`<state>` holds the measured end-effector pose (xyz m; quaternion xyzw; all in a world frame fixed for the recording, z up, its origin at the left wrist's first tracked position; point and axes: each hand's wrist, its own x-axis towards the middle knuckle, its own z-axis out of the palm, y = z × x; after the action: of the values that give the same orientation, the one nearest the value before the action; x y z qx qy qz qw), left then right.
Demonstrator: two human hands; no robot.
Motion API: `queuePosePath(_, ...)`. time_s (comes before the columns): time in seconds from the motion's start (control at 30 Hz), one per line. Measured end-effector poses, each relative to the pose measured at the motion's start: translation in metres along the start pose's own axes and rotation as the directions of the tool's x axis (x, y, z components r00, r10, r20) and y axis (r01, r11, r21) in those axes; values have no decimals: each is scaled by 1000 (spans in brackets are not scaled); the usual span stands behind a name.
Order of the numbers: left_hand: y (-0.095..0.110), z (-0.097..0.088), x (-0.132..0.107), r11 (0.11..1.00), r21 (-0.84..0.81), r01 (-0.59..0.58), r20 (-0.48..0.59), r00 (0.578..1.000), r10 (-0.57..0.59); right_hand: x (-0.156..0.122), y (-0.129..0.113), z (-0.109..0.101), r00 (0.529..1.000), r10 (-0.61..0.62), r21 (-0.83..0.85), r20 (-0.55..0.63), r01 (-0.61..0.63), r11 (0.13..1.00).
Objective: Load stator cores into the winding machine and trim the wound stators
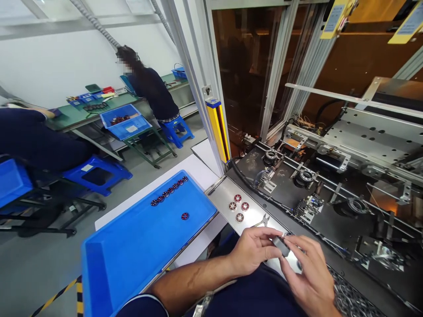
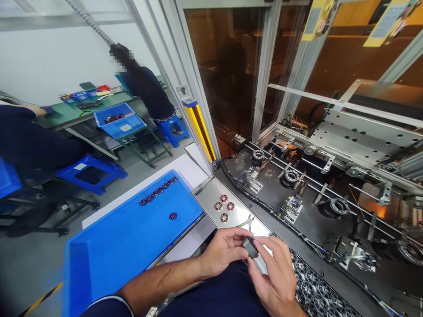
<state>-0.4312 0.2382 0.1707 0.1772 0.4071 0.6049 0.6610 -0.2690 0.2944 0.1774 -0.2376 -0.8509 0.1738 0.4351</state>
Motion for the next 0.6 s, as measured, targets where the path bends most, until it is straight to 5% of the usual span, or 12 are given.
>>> queuePosePath(0.1,3,-1,-1,1000,28,7,-14,1000,-7,7,3,-10,988,87,111,130,-102,989)
queuePosePath(0.2,5,-6,-3,997,77,19,41,999,-22,19,13,-22,909,204,247,365,-305,920)
queuePosePath(0.37,10,-17,-3,954,277,-113,168,983,67,40,33,-29,581,224,302,783,-669,679)
queuePosePath(0.43,15,-19,-2,894,390,-222,233,963,137,46,36,-28,501,153,302,852,-710,636)
queuePosePath(0.6,28,-22,-3,827,411,-384,386,895,224,54,29,-23,457,25,346,889,-707,616)
